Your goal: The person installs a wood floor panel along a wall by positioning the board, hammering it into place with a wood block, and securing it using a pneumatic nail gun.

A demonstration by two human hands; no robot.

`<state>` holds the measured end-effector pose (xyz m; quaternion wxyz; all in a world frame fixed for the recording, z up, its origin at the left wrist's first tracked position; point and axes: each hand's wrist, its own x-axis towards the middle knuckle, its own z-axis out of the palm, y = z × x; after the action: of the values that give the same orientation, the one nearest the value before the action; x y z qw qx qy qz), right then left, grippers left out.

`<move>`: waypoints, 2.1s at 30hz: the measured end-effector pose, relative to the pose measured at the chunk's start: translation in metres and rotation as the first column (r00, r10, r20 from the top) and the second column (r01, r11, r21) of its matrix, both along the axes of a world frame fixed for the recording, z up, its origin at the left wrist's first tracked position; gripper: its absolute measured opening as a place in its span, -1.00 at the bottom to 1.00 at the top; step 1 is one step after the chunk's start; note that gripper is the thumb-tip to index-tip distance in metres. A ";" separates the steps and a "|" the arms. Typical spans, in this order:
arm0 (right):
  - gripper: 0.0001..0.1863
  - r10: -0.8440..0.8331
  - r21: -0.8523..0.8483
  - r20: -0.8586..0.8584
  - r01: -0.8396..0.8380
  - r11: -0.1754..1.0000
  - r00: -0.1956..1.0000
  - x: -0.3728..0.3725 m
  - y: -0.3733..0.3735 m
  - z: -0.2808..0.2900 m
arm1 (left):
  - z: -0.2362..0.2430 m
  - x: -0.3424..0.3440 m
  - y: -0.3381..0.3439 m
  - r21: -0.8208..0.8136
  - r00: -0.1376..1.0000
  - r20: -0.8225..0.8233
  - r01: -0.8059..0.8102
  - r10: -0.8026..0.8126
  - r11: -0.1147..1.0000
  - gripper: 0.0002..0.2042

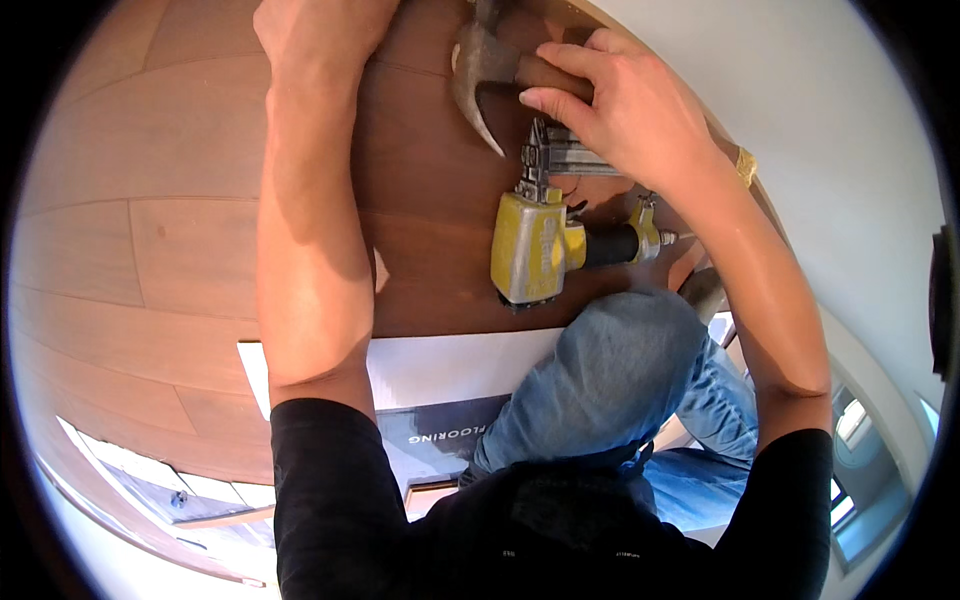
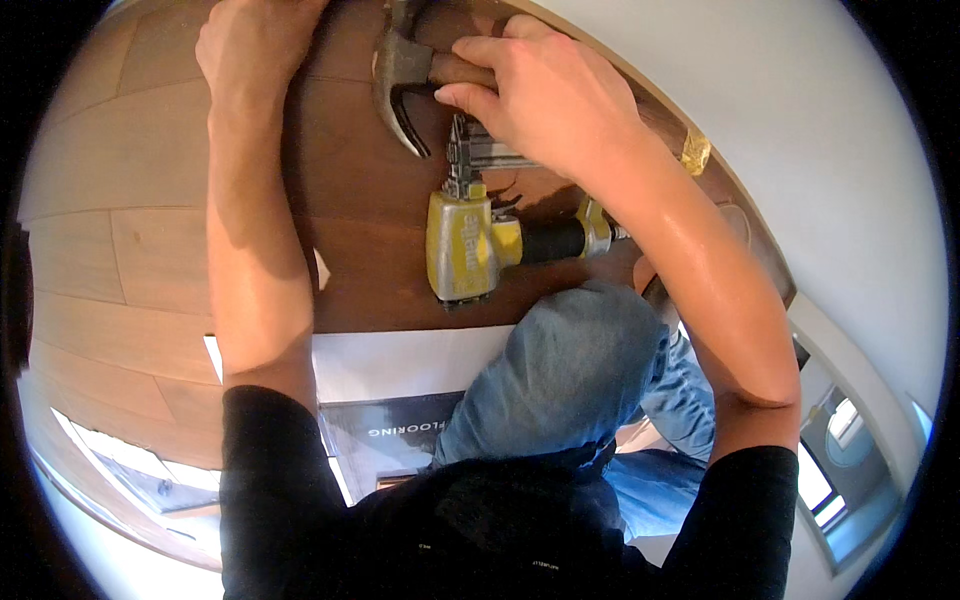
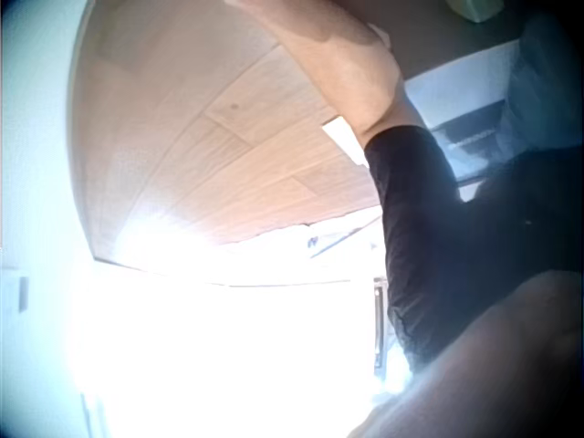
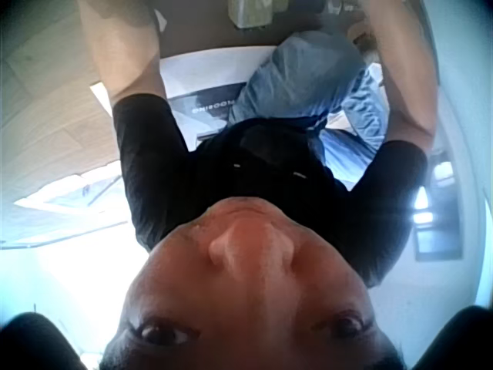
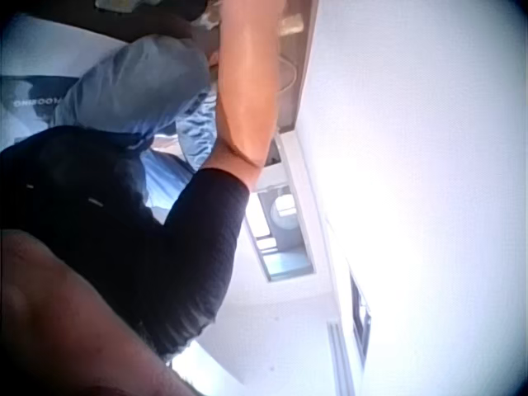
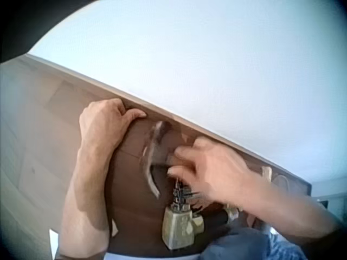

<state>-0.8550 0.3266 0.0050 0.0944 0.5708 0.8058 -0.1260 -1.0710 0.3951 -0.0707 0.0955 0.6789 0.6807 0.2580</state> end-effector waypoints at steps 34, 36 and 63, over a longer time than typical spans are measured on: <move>-0.53 -0.423 -0.190 -0.323 0.380 0.905 0.846 0.112 -0.134 0.083 | -0.008 -0.004 0.005 0.065 1.000 -0.022 0.002 0.000 0.998 -0.53; -0.53 -0.485 -0.247 -0.257 0.429 0.869 0.836 0.153 -0.167 0.095 | -0.006 -0.003 0.005 0.039 1.000 -0.023 -0.005 0.006 0.999 -0.53; -0.50 -0.886 0.126 -0.128 0.894 0.430 0.445 0.401 -0.373 -0.056 | -0.003 0.004 0.011 -0.222 0.975 -0.195 -0.154 0.111 0.963 -0.36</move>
<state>-0.4540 -0.0468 -0.0508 -0.0538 0.9124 0.3938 -0.0975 -1.0671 0.4062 -0.0738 0.0957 0.6360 0.7565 0.1185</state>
